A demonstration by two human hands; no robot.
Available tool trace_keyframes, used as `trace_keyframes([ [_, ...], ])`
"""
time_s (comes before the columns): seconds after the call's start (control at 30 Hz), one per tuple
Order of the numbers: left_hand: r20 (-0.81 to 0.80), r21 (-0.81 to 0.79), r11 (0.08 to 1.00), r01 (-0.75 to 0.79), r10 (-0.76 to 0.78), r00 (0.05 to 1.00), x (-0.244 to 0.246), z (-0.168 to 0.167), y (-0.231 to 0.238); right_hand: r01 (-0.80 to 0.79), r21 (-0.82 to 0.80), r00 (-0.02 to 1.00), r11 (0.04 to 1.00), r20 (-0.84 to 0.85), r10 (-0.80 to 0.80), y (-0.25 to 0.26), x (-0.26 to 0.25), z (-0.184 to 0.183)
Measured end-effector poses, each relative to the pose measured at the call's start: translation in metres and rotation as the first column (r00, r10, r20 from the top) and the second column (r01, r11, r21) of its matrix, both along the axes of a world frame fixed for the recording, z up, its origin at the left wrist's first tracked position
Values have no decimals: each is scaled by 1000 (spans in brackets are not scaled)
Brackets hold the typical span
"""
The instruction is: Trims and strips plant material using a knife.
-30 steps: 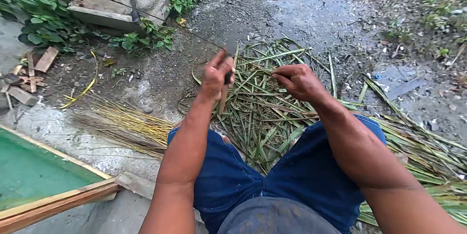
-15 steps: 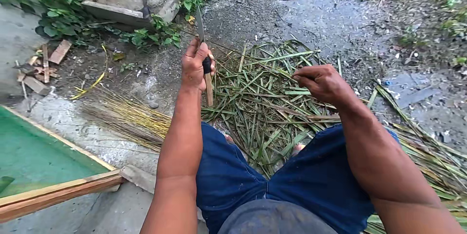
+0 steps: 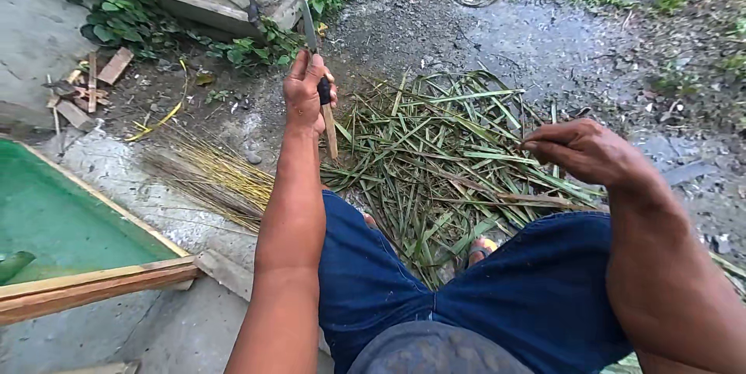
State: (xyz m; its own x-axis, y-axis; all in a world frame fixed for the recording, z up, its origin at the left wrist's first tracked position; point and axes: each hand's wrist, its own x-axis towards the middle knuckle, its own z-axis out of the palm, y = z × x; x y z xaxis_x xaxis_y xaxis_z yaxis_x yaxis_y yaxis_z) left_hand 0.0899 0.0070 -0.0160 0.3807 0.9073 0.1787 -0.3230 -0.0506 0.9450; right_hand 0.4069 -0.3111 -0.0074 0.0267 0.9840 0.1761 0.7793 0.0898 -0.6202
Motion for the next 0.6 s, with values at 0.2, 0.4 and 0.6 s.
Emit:
trace_keyframes([
  [0.2,78,-6,996,-93,93,993,-22,5,10,95,-84,995,992,1,-95,-54,38,-7],
  [0.4,80,-25,994,-111,112,990,-30,3,13,160,-216,977,963,-103,-186,-105,72,-30],
  [0.6,79,-40,985,-170,172,982,-36,4,18,239,-307,958,921,-81,-275,-137,77,-24],
])
